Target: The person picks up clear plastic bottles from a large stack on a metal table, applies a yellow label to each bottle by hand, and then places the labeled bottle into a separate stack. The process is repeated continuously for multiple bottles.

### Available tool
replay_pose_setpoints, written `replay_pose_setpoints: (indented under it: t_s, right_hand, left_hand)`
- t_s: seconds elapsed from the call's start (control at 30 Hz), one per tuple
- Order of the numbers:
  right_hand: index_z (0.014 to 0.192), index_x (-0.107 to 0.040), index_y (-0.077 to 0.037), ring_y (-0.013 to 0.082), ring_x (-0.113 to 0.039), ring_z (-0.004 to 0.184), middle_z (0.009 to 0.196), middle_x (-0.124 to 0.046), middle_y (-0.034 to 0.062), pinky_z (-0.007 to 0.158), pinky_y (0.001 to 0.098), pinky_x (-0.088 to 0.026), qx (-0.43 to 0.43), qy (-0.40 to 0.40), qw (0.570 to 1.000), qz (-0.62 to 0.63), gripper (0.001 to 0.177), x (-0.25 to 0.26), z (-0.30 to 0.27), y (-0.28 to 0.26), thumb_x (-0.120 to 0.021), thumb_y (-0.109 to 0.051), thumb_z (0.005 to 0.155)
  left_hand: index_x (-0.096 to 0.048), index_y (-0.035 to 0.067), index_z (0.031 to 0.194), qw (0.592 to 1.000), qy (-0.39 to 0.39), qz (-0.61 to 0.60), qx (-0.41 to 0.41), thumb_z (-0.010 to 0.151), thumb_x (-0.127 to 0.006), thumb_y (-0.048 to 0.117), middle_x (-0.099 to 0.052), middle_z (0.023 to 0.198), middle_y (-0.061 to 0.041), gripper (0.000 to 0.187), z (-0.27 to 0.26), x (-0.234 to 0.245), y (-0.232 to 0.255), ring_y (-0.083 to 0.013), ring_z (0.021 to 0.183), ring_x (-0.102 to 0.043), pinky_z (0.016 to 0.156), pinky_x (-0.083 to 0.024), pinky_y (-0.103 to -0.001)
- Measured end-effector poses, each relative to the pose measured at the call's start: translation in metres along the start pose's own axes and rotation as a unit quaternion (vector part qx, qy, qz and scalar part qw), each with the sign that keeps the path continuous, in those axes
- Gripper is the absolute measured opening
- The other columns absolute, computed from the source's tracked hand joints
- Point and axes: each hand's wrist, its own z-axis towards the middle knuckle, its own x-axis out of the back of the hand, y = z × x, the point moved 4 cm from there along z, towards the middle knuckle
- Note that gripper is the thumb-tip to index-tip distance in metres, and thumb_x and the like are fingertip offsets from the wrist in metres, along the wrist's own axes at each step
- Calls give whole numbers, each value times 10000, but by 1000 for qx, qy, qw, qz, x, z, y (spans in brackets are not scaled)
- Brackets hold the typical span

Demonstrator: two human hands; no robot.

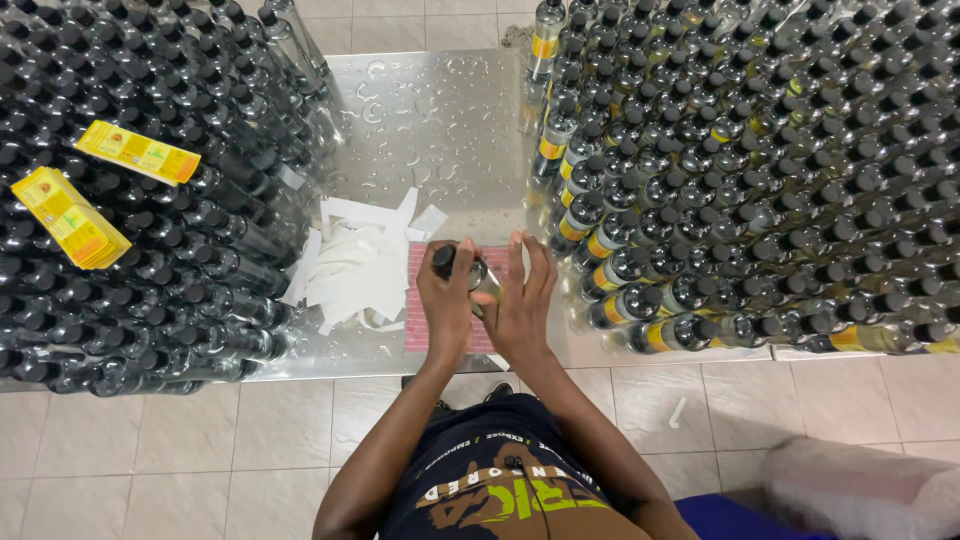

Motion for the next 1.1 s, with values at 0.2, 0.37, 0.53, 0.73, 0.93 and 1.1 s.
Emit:
replay_pose_setpoints:
  t_s: [0.2,0.37,0.53,0.73,0.93,1.1]
  right_hand:
    - [1615,-387,124,553,-514,1294,1356,-543,362,1162,648,-389,-111,-239,957,118,1015,21,-41,27,-555,-693,1038]
    - [1654,-400,41,539,-566,1355,1450,-592,346,1137,622,-447,-224,-418,850,230,914,66,-22,25,-692,-528,1001]
    - [1638,-499,-74,413,-667,1356,1427,-702,228,1107,537,-520,-266,-445,806,287,818,66,-45,52,-767,-481,981]
    - [1681,-412,-87,250,-613,1365,1547,-625,191,1146,496,-518,-369,-301,645,598,925,60,-70,51,-648,-626,967]
    - [1355,-574,46,386,-754,753,919,-681,312,523,465,-635,-401,-365,359,759,871,30,-99,35,-476,-744,1002]
    - [1729,-294,-193,380,-378,1627,1834,-220,90,1197,597,-466,-317,-301,592,677,1003,4,-104,47,-722,-683,967]
  left_hand:
    - [-676,115,964,999,9,6,51,1083,-727,235,-728,891,-56,176,2,2,9,-154,912,-669,893,-568,-381]
    - [-662,142,1011,996,-19,14,86,1098,-712,311,-732,943,-56,196,-1,1,5,-176,943,-682,897,-557,-401]
    - [-715,131,1159,989,-104,-19,107,1081,-705,431,-758,1062,-60,310,3,6,2,-149,984,-695,883,-579,-365]
    - [-710,127,1288,951,-213,-134,179,1110,-568,541,-804,1099,-23,472,50,41,-49,-126,964,-770,851,-643,-312]
    - [-808,26,1174,978,-140,129,86,1110,-633,254,-817,1071,-169,295,43,64,-193,-269,1083,-762,926,-602,-426]
    - [-779,64,1035,984,11,-58,168,1003,-650,295,-782,932,-106,267,-12,50,-115,-231,875,-742,830,-584,-364]
